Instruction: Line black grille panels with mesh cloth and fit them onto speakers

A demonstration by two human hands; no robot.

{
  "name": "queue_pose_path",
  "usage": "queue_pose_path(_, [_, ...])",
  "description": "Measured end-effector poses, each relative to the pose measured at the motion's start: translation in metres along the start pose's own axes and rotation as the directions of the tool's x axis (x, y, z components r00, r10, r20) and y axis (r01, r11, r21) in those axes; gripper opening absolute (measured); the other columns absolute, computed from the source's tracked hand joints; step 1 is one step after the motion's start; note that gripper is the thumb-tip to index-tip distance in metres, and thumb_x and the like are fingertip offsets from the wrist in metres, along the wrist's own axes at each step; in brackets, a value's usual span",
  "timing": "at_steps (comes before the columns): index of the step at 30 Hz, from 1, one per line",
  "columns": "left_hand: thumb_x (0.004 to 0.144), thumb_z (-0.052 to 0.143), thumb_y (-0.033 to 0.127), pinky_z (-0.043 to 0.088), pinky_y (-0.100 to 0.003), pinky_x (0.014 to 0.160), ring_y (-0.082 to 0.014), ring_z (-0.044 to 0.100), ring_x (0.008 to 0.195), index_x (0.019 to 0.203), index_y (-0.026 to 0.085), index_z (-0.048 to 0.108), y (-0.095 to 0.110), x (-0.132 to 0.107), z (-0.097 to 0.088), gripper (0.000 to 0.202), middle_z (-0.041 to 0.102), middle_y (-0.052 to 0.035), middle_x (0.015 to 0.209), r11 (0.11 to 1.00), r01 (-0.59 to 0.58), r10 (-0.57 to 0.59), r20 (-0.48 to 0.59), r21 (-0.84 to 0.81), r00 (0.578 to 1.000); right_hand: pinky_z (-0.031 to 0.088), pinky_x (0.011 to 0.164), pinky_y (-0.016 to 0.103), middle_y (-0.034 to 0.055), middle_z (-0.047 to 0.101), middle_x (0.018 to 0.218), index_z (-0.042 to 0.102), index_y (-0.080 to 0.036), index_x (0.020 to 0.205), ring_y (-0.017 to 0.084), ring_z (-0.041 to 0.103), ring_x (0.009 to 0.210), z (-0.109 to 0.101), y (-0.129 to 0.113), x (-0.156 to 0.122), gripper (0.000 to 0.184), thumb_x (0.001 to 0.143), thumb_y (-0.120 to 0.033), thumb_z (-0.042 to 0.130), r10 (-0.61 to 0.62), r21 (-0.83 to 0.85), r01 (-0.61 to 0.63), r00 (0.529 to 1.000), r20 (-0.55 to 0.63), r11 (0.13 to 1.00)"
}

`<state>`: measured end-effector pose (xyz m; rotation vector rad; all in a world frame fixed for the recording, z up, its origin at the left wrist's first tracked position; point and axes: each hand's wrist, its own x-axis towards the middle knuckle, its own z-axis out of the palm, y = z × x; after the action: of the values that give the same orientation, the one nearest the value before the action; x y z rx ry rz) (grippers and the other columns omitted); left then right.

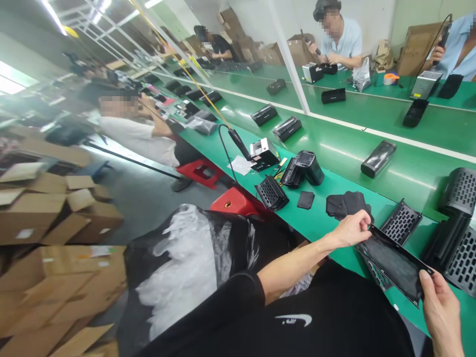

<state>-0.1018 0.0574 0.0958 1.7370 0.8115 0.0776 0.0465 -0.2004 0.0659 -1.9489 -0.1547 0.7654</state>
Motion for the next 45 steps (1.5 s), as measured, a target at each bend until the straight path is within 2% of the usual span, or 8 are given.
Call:
queue_pose_path(3, [0.071, 0.085, 0.027, 0.045, -0.023, 0.069, -0.0084, 0.056, 0.073, 0.100, 0.020, 0.059, -0.008, 0.008, -0.016, 0.040, 0.064, 0.0044, 0.087, 0.966, 0.113, -0.113, 0.013, -0.231, 0.994, 0.053, 0.086, 0.033, 0.0024, 0.076, 0.096, 0.073, -0.023, 0.112, 0.026, 0.069, 0.093, -0.003, 0.008, 0.002, 0.062, 0.081, -0.077, 0.072, 0.019, 0.053, -0.022, 0.998, 0.061, 0.998])
queue_pose_path(6, [0.066, 0.094, 0.041, 0.050, -0.024, 0.068, -0.0104, 0.063, 0.079, 0.119, 0.022, 0.061, -0.012, 0.013, -0.021, 0.065, 0.066, 0.0017, 0.098, 0.880, 0.259, -0.161, 0.264, -0.397, 0.951, 0.056, 0.078, 0.034, 0.0037, 0.076, 0.096, 0.073, -0.022, 0.106, 0.028, 0.070, 0.090, -0.003, 0.009, 0.005, 0.058, 0.080, -0.074, 0.075, 0.009, 0.109, -0.023, 0.992, 0.125, 0.994])
queue_pose_path(9, [0.061, 0.098, 0.053, 0.049, -0.023, 0.060, -0.0108, 0.063, 0.070, 0.122, 0.022, 0.065, -0.016, 0.014, -0.013, 0.076, 0.066, 0.0034, 0.087, 0.854, 0.330, -0.124, 0.460, -0.402, 0.879, 0.058, 0.073, 0.035, 0.0041, 0.075, 0.091, 0.072, -0.022, 0.099, 0.028, 0.070, 0.085, 0.000, 0.006, 0.010, 0.054, 0.078, -0.071, 0.079, 0.019, 0.178, -0.050, 0.985, 0.174, 0.983])
queue_pose_path(12, [0.059, 0.098, 0.059, 0.049, -0.024, 0.060, -0.0122, 0.065, 0.069, 0.114, 0.018, 0.067, -0.021, 0.013, -0.001, 0.075, 0.068, 0.0012, 0.084, 0.799, 0.339, -0.092, 0.458, -0.496, 0.884, 0.057, 0.071, 0.034, 0.0034, 0.074, 0.088, 0.071, -0.022, 0.096, 0.026, 0.069, 0.081, 0.001, 0.003, 0.015, 0.054, 0.074, -0.070, 0.082, 0.079, 0.215, -0.126, 0.973, 0.217, 0.968])
queue_pose_path(19, [0.047, 0.105, 0.031, 0.054, -0.026, 0.072, -0.0141, 0.066, 0.084, 0.134, 0.024, 0.064, -0.023, 0.001, -0.001, 0.097, 0.068, -0.0007, 0.103, 0.739, 0.344, 0.008, 0.518, -0.579, 0.855, 0.057, 0.075, 0.034, 0.0043, 0.078, 0.095, 0.072, -0.020, 0.110, 0.027, 0.072, 0.085, 0.000, -0.002, 0.017, 0.064, 0.074, -0.072, 0.081, 0.155, 0.155, -0.196, 0.958, 0.242, 0.968])
queue_pose_path(26, [0.068, 0.093, 0.058, 0.045, -0.021, 0.062, -0.0108, 0.061, 0.070, 0.124, 0.018, 0.070, -0.017, -0.006, 0.012, 0.072, 0.067, -0.0009, 0.088, 0.695, 0.345, -0.097, 0.394, -0.631, 0.914, 0.060, 0.074, 0.037, 0.0053, 0.079, 0.096, 0.070, -0.022, 0.122, 0.028, 0.074, 0.085, -0.001, -0.016, 0.011, 0.072, 0.067, -0.064, 0.089, 0.157, 0.228, -0.207, 0.963, 0.221, 0.951])
queue_pose_path(34, [0.066, 0.085, 0.026, 0.044, -0.020, 0.061, -0.0109, 0.061, 0.068, 0.123, 0.019, 0.072, -0.010, -0.009, 0.015, 0.059, 0.069, 0.0001, 0.086, 0.671, 0.354, -0.087, 0.404, -0.652, 0.910, 0.059, 0.072, 0.031, 0.0024, 0.076, 0.091, 0.072, -0.022, 0.109, 0.024, 0.072, 0.082, -0.004, -0.020, 0.009, 0.065, 0.064, -0.063, 0.092, 0.182, 0.258, -0.212, 0.974, 0.134, 0.943])
queue_pose_path(45, [0.073, 0.088, 0.053, 0.039, -0.020, 0.060, -0.0090, 0.053, 0.062, 0.132, 0.017, 0.068, -0.005, -0.010, 0.018, 0.072, 0.062, 0.0033, 0.074, 0.699, 0.273, -0.004, 0.379, -0.661, 0.926, 0.059, 0.073, 0.029, 0.0000, 0.074, 0.091, 0.070, -0.024, 0.103, 0.022, 0.072, 0.086, -0.015, -0.025, -0.002, 0.053, 0.069, -0.056, 0.093, 0.179, 0.330, -0.212, 0.976, 0.127, 0.920])
